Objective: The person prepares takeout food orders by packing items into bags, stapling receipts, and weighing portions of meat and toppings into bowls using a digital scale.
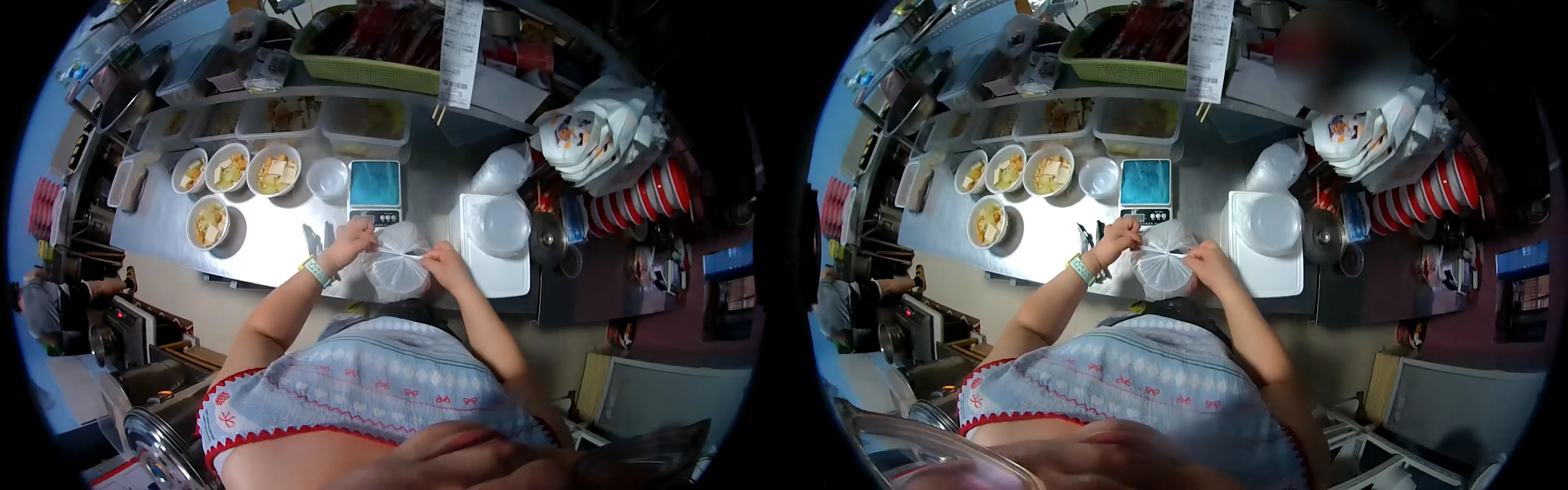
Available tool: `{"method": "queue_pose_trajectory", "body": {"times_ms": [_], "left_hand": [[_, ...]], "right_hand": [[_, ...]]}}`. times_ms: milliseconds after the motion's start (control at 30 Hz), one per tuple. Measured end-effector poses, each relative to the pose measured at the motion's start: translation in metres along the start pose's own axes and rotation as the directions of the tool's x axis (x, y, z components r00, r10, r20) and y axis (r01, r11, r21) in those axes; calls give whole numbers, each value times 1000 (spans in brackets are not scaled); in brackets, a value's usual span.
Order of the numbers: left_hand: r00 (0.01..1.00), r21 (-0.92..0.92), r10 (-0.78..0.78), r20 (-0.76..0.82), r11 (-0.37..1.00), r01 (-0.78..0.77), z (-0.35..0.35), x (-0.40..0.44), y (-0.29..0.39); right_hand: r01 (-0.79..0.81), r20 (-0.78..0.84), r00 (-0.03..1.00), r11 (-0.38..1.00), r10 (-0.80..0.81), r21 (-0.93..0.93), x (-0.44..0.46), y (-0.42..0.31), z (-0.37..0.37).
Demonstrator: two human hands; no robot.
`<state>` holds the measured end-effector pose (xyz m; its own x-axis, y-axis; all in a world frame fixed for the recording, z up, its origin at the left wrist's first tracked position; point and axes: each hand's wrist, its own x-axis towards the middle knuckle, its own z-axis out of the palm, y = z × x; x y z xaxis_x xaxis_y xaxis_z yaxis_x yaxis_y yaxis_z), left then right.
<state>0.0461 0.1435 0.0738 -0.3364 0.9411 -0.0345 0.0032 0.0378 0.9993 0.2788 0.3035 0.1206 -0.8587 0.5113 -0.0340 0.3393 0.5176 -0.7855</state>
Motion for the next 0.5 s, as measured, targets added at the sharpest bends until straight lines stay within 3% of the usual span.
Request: {"method": "queue_pose_trajectory", "body": {"times_ms": [67,167,200,233,300,333,367,400,433,467,500], "left_hand": [[1000,-78,-18,-24,997,16,3,-9,-3],[990,-121,-63,-126,992,47,15,-16,11],[988,-111,-15,-151,994,-2,16,-13,-14],[985,302,163,-65,944,-136,15,-21,3],[954,471,300,-17,844,-257,27,-31,45],[958,494,286,-23,836,-238,31,-38,47],[958,494,285,-16,835,-240,34,-41,49],[950,449,307,-59,858,-249,36,-43,52],[941,403,324,-102,878,-259,39,-47,55],[941,455,319,-116,859,-236,40,-52,60],[941,457,321,-107,856,-240,39,-53,66]], "right_hand": [[-206,132,975,955,181,213,-2,4,5],[-217,97,975,943,198,251,4,18,15],[19,121,992,999,-22,27,9,36,14],[26,111,993,999,-28,18,13,13,-2],[-84,211,977,946,16,315,27,-31,-39],[133,-89,990,938,-110,321,46,-19,-50],[234,-234,959,915,-161,329,60,-69,-92],[87,-317,945,871,81,483,70,-125,-132],[195,-391,919,813,43,548,97,-128,-159],[258,-491,871,833,18,489,108,-166,-177],[265,-455,890,795,15,546,132,-172,-195]]}}
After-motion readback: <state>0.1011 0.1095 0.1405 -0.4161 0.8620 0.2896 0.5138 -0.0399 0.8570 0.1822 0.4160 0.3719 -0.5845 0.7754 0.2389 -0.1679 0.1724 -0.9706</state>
